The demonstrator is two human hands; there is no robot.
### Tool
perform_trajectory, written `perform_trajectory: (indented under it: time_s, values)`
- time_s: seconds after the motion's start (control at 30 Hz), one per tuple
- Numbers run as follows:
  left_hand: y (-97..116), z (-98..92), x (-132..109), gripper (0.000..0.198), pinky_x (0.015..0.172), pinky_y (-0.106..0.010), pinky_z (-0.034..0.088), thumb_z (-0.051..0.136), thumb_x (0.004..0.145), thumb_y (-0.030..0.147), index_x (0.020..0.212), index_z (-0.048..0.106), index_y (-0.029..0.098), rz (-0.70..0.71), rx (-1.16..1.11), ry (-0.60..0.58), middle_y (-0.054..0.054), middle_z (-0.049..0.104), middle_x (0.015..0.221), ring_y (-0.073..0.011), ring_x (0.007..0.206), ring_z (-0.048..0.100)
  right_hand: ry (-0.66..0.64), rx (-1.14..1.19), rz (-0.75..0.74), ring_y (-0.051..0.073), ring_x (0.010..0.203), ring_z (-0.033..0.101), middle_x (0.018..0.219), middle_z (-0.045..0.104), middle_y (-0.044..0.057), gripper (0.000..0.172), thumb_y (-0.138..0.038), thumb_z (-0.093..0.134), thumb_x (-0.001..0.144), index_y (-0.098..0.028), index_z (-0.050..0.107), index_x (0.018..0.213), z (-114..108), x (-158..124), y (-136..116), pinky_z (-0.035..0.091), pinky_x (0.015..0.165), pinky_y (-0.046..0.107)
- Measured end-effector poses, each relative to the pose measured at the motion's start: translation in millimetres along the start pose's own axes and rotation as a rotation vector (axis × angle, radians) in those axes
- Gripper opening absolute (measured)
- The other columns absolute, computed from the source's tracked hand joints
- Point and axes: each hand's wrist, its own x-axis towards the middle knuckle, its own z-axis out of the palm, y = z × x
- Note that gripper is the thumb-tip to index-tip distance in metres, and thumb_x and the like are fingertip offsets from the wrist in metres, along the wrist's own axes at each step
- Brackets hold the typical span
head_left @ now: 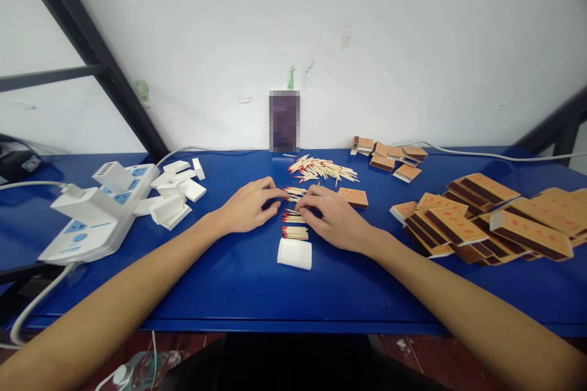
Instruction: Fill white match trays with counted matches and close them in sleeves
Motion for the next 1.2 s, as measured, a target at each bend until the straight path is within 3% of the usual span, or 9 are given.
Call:
perform_trajectory:
  time_s: [0.13,0.3,0.73,1.03,1.2]
  values:
    - [-0.2,0.3,0.2,0.033,0.087,-0.036,0.047,0.044,0.095,0.025,0.12,0.064,0.018,0.001,-0.003,-0.01,-0.008,0.056,0.103,-0.0205,0.094,0.057,0.002,0.014,-0.031,0.018,0.086,0.055,0.088,0.059,0.005,0.023,-0.019,0.046,0.095,-0.018,0.068,0.087,0.1,-0.5,-1.1,0.042,0.077,0.032]
    - [0.5,-0.6,0.1,0.031,0.084,-0.035,0.047,0.043,0.096,0.027,0.117,0.064,0.018,0.014,-0.019,-0.013,-0.007,0.057,0.099,-0.0197,0.091,0.056,0.063,-0.024,0.046,0.018,0.083,0.056,0.092,0.059,0.006,0.026,-0.016,0.044,0.094,-0.016,0.068,0.104,0.8,0.3,2.8,0.042,0.076,0.032]
    - [1.3,-0.9,0.5,0.034,0.083,-0.034,0.047,0.043,0.097,0.029,0.12,0.065,0.017,0.021,-0.029,-0.031,-0.007,0.057,0.097,-0.0193,0.089,0.056,0.05,-0.089,0.113,0.02,0.086,0.057,0.091,0.058,0.008,0.031,-0.016,0.044,0.094,-0.014,0.069,0.113,2.5,1.8,6.1,0.044,0.081,0.034]
    - [0.7,0.1,1.2,0.034,0.076,-0.032,0.045,0.044,0.098,0.03,0.122,0.064,0.018,-0.015,-0.064,-0.038,-0.004,0.053,0.088,-0.0176,0.08,0.053,0.043,-0.107,0.103,0.021,0.086,0.057,0.092,0.058,0.008,0.029,-0.017,0.043,0.095,-0.014,0.07,0.107,2.2,1.9,7.2,0.044,0.082,0.035]
    - [-0.9,1.8,0.7,0.036,0.081,-0.036,0.044,0.045,0.098,0.032,0.129,0.059,0.022,-0.026,-0.031,-0.011,-0.004,0.054,0.09,-0.0188,0.084,0.054,0.057,-0.102,0.097,0.021,0.086,0.057,0.09,0.057,0.008,0.029,-0.016,0.043,0.095,-0.013,0.07,0.106,2.1,2.0,8.1,0.045,0.081,0.035]
